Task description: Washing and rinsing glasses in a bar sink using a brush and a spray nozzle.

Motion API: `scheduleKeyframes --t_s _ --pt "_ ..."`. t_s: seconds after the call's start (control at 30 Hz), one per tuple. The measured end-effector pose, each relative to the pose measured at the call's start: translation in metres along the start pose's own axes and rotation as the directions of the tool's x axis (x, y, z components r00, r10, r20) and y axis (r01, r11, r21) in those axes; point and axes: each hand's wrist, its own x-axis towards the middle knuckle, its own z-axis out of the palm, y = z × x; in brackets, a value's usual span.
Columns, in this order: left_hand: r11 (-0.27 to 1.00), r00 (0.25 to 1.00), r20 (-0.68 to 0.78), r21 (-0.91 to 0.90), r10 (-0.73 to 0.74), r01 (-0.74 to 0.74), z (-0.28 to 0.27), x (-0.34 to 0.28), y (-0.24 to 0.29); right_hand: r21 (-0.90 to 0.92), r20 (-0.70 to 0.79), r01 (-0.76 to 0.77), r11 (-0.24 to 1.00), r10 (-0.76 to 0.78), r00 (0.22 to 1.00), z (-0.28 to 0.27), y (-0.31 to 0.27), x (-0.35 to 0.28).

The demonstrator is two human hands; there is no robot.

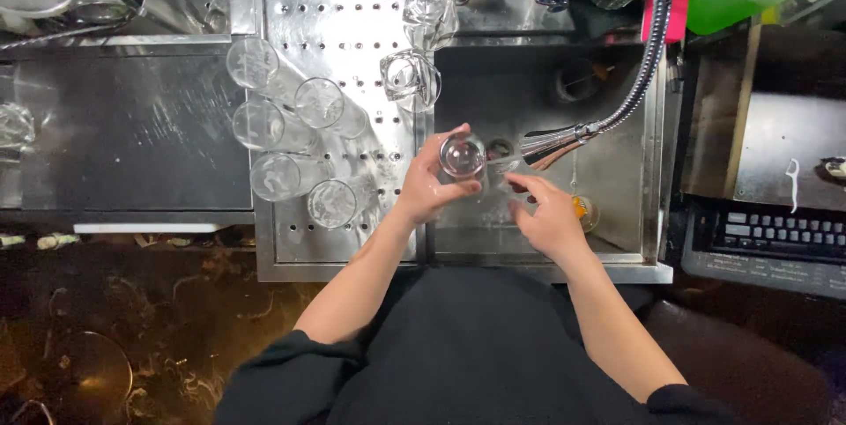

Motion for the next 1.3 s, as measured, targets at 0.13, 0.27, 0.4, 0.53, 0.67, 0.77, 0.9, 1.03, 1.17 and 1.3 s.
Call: scheduleKeyframes --t_s 0.13,0.27,0.4,0.53,0.67,0.77,0.9,1.03,1.17,1.3 --pt "0.999 0.997 0.077 0.032 0.020 -0.022 0.003 -0.010 0.011 -0.001 -0.014 0.127 0.992 -0.127 0.992 0.007 -0.015 -0.002" --pt "0.980 0.980 0.167 0.151 0.107 -0.132 0.010 -0.010 0.027 0.014 -0.144 0.478 0.878 -0.471 0.870 0.026 -0.019 -0.001" --pt "0.979 0.966 0.221 0.120 0.133 -0.162 0.028 -0.010 0.072 -0.028 -0.112 0.358 0.933 -0.359 0.927 0.039 0.022 -0.009" --pt "0.966 0.928 0.305 0.072 0.215 -0.247 0.026 -0.003 0.117 -0.102 -0.209 0.428 0.898 -0.440 0.874 0.010 -0.017 -0.008" --pt "0.981 0.939 0.287 -0.023 0.189 -0.191 0.020 0.001 0.141 -0.025 -0.297 0.457 0.889 -0.443 0.846 -0.029 -0.069 -0.006" --pt "0.974 0.945 0.247 0.025 0.214 -0.227 0.013 0.004 0.165 0.024 -0.379 0.505 0.863 -0.459 0.803 -0.051 -0.095 -0.002" --pt "0.938 0.920 0.243 0.084 0.308 -0.337 -0.016 -0.014 0.234 0.004 -0.411 0.712 0.702 -0.648 0.641 -0.055 -0.137 0.002" --pt "0.808 0.898 0.369 0.437 0.238 -0.394 -0.060 -0.046 0.285 -0.155 -0.312 0.882 0.445 -0.869 0.384 -0.059 -0.191 0.017" --pt "0.539 0.938 0.186 0.777 0.294 -0.323 -0.103 -0.076 0.316 -0.091 -0.286 0.966 0.241 -0.936 0.206 -0.021 -0.258 0.042" --pt "0.404 0.925 0.065 0.886 0.375 -0.226 -0.150 -0.102 0.305 0.156 -0.098 0.966 0.207 -0.970 0.223 0.010 -0.282 0.043"
